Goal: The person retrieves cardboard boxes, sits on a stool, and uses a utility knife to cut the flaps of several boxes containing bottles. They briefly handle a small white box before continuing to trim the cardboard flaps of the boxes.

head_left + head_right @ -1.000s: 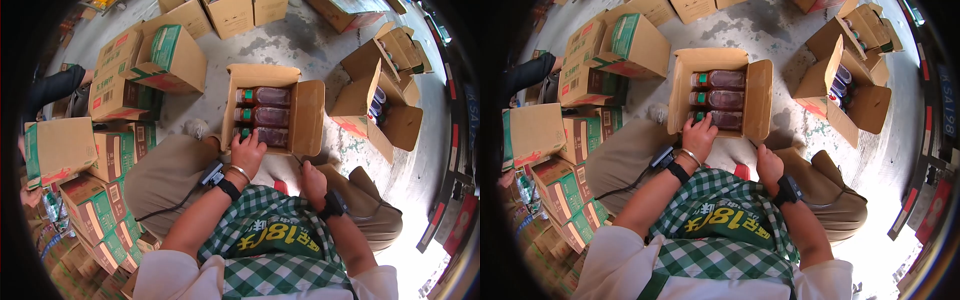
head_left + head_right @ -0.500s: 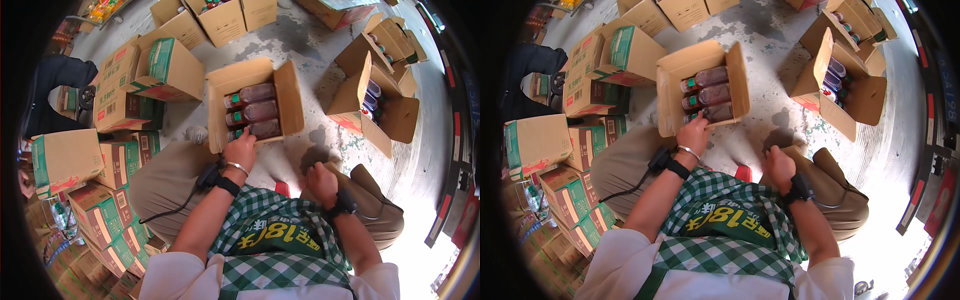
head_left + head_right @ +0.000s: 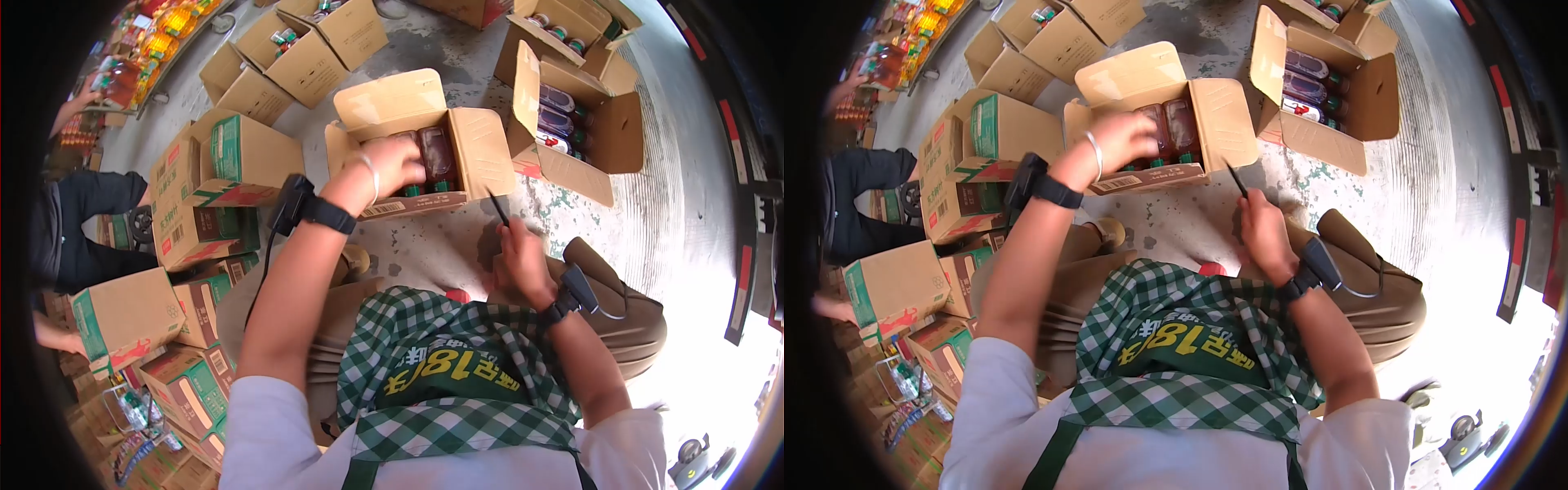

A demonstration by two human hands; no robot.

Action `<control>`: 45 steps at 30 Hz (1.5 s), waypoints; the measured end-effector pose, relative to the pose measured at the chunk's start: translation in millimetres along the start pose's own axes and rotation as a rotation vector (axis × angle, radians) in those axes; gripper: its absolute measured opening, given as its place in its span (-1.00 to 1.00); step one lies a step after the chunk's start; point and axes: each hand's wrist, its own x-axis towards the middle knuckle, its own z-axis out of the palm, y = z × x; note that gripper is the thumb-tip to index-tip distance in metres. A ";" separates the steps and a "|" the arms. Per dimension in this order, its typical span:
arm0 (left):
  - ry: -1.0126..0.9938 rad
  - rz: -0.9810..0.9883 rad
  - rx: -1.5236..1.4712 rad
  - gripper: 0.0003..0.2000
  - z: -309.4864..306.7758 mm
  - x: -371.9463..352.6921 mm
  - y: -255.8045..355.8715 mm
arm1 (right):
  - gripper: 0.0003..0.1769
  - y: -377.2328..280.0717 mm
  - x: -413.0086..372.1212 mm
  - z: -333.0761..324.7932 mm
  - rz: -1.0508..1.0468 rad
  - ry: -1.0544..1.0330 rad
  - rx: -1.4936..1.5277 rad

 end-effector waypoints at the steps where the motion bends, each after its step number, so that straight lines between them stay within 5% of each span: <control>1: 0.000 -0.003 0.015 -0.61 31.7 -6.2 -11.2 | -0.85 8.7 3.2 0.4 -0.145 -0.012 -0.198; 3: -0.018 -0.096 0.087 -0.56 84.3 -24.5 -12.5 | -0.78 9.9 6.9 -1.7 -0.311 -0.016 -0.375; 7: 0.009 -0.311 0.186 -0.57 102.7 -29.2 6.1 | -0.75 6.7 -1.0 -3.5 -0.078 -0.144 -0.192; 11: 0.176 -0.309 0.259 -0.60 119.5 -29.7 4.3 | -0.74 7.7 -1.1 4.1 -0.209 -0.081 -0.323; 14: 0.247 -0.259 0.306 -0.66 126.1 -30.1 -0.4 | -0.76 -0.5 -0.6 2.0 -0.069 -0.160 -0.340; 16: 0.327 -0.167 0.301 -0.71 130.7 -31.6 -5.5 | -0.79 11.6 2.5 10.3 -0.274 -0.053 -0.470; 22: 0.452 -0.125 0.334 -0.82 148.9 -33.4 -11.7 | -0.94 19.6 -0.8 15.1 -0.238 -0.123 -0.696; 32: 0.553 -0.072 0.327 -0.83 148.9 -34.4 -13.4 | -0.82 18.3 -7.5 12.3 -0.041 -0.208 -0.708; 45: 0.644 0.069 0.357 -0.86 153.0 -38.3 -15.9 | -0.81 11.3 -3.8 8.9 -0.219 -0.144 -0.553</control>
